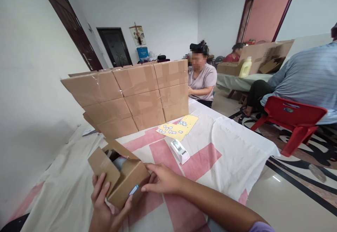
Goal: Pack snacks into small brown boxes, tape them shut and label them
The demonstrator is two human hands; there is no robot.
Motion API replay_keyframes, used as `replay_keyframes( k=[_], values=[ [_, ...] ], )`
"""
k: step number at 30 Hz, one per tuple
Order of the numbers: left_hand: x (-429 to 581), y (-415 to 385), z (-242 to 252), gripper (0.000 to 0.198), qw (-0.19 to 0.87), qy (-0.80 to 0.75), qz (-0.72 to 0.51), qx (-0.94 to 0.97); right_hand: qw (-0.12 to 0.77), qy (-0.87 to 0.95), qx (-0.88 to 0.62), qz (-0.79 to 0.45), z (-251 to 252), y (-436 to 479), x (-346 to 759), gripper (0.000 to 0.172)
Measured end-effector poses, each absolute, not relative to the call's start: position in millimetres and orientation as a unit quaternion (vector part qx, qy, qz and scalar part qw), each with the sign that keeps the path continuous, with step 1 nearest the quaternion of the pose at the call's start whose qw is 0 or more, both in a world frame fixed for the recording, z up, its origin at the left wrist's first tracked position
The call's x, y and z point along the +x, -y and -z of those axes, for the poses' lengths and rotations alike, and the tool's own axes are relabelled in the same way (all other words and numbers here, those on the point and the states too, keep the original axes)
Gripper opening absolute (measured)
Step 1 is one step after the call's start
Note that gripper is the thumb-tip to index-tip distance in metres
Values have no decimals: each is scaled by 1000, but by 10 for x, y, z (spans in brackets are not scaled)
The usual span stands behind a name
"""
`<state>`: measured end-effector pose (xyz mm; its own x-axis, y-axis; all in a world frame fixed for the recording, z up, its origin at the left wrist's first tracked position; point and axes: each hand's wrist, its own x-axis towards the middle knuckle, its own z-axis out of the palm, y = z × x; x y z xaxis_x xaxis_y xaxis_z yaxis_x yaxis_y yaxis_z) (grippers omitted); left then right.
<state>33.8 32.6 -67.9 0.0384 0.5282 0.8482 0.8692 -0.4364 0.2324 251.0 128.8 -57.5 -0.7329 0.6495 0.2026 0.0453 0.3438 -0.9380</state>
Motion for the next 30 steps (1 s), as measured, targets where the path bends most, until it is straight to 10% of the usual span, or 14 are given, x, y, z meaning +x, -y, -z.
replay_keyframes(
  k=[9, 15, 24, 30],
  values=[
    [1467, -990, -240, 63, 123, 214, 480, -842, 528, 659, -470, -257, 268, -716, 3813, 23],
    [2886, -1679, 102, 47, -24, 106, 419, -901, 574, 450, -670, -139, 834, -550, 5024, 49],
    [3915, -2436, 281, 34, 133, 316, 250, -906, 580, 469, -623, -238, 1020, -1828, 5592, 46],
    [4248, -3470, 121, 42, 82, 365, 190, -908, 476, 480, -718, -165, 1110, -2250, 5501, 74]
  ],
)
